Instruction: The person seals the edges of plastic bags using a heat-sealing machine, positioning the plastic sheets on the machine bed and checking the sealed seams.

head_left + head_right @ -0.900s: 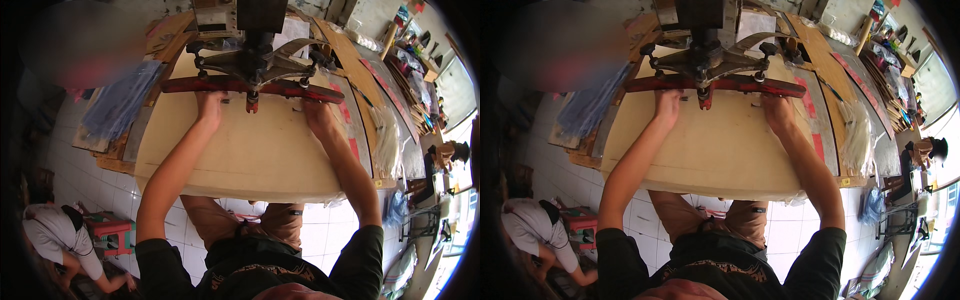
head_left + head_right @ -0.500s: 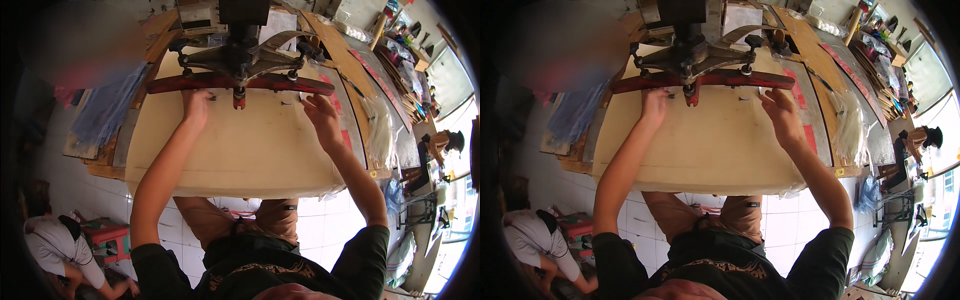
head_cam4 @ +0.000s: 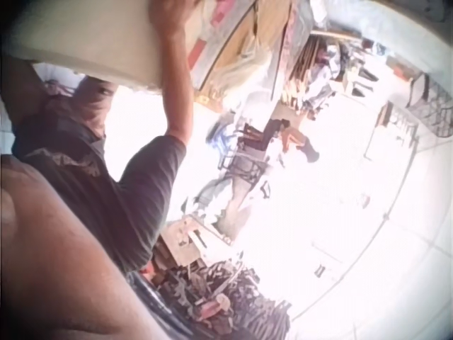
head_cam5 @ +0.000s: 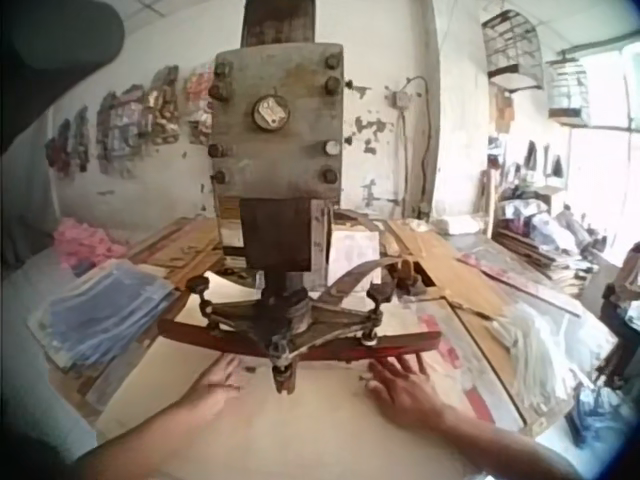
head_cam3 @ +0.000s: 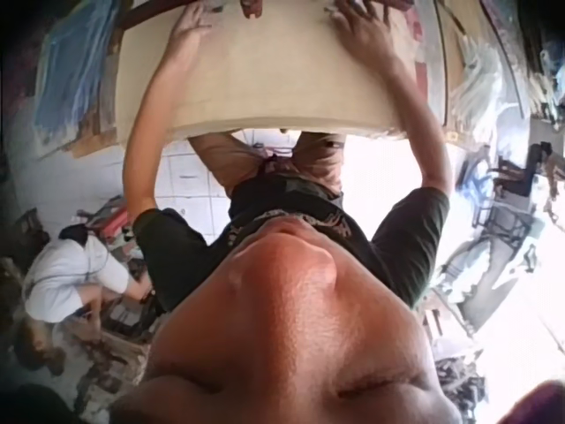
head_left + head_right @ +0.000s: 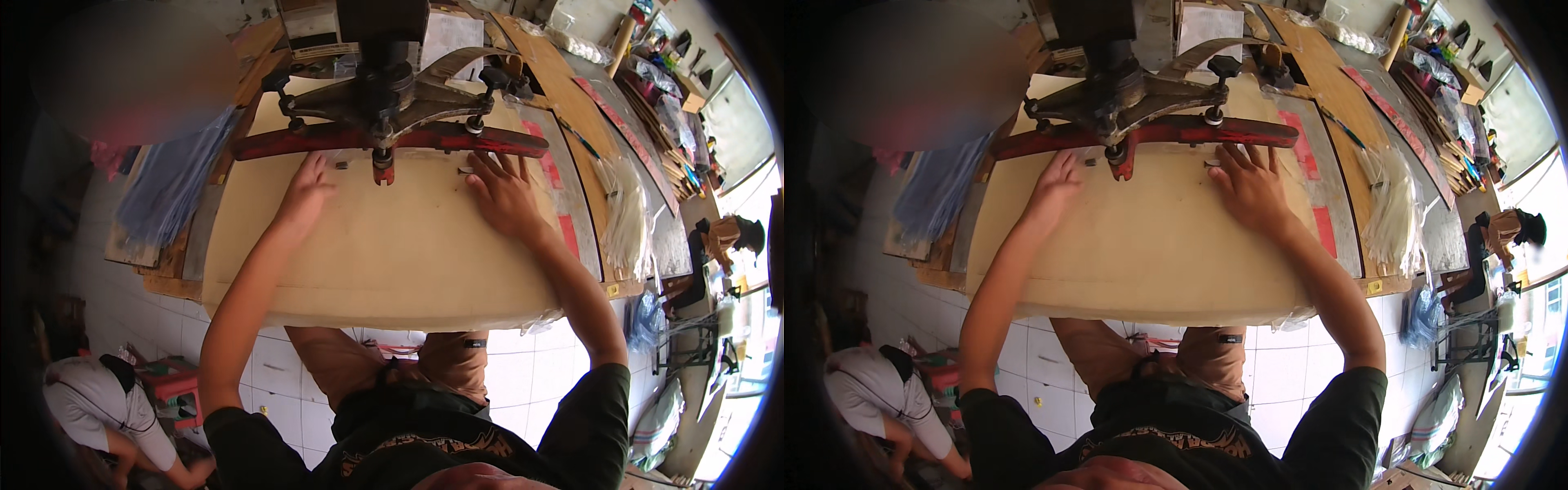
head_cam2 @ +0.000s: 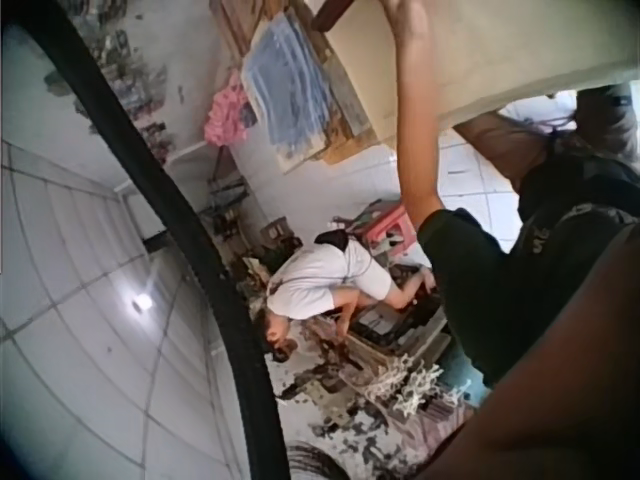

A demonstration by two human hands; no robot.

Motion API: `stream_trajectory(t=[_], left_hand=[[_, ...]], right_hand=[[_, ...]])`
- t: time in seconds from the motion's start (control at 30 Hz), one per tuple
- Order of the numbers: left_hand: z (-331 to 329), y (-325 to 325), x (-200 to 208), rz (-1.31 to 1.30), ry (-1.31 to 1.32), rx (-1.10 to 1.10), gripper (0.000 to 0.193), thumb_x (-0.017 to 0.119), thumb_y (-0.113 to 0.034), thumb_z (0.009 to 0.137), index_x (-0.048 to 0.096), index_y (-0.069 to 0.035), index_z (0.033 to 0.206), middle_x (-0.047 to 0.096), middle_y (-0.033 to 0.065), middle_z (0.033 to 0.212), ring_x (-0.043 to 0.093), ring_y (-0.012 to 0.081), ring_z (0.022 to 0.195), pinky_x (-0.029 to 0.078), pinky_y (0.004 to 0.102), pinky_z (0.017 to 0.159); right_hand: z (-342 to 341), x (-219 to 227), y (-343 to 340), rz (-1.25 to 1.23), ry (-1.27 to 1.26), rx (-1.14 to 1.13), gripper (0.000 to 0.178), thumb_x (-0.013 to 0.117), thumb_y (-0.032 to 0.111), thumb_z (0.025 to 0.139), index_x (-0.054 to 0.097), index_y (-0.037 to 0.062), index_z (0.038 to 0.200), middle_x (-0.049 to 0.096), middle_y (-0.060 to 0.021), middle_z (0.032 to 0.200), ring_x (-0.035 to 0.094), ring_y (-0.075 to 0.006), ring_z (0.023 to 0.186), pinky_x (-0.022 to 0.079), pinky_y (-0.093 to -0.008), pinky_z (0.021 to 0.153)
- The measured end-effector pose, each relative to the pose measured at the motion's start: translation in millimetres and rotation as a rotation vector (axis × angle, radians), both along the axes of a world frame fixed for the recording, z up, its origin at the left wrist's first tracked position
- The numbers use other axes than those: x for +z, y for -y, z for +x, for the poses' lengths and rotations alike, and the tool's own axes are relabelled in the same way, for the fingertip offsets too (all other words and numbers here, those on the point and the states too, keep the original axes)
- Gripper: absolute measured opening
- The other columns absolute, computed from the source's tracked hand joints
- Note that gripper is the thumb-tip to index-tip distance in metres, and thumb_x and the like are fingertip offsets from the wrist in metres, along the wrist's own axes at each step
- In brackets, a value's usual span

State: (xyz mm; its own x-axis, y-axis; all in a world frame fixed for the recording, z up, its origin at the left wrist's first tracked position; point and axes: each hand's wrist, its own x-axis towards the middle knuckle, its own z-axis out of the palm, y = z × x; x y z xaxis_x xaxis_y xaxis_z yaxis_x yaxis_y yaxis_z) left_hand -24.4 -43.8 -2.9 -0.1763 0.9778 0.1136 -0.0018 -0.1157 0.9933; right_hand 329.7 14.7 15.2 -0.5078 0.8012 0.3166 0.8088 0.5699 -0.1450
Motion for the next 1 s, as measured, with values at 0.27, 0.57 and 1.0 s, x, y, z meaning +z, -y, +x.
stream_trajectory(t=[0.27, 0.57, 1.0], left_hand=[[-14, 14, 17, -0.060, -1.383, -0.116, 0.068, 0.036, -0.046, 0.107, 0.030, -0.001, 0.158, 0.027, 0.0171, 0.166, 0.023, 0.0322, 0.154, 0.017, 0.0547, 0.123], [-17, 3, 14, 0.293, -1.421, -0.017, 0.051, 0.053, -0.035, 0.103, 0.052, -0.003, 0.143, 0.052, 0.0159, 0.142, 0.045, 0.0375, 0.134, 0.029, 0.0532, 0.118], [-22, 1, 20, 0.265, -1.164, -0.112, 0.045, 0.058, -0.021, 0.100, 0.052, 0.004, 0.138, 0.056, 0.0235, 0.138, 0.050, 0.0407, 0.131, 0.037, 0.0472, 0.113]], right_hand=[[-7, 0, 1, 0.051, 0.013, -0.036, 0.056, 0.038, 0.044, 0.107, 0.054, 0.0070, 0.146, 0.054, -0.0125, 0.149, 0.041, -0.0370, 0.144, 0.013, -0.0611, 0.122], [-6, 10, 5, -0.004, 0.054, -0.087, 0.054, 0.038, 0.045, 0.107, 0.058, 0.0094, 0.142, 0.057, -0.0102, 0.147, 0.042, -0.0363, 0.143, 0.010, -0.0623, 0.122], [0, 8, 11, 0.081, 0.065, -0.032, 0.055, 0.041, 0.047, 0.107, 0.056, 0.0087, 0.143, 0.058, -0.0099, 0.146, 0.040, -0.0350, 0.145, 0.006, -0.0654, 0.121]])
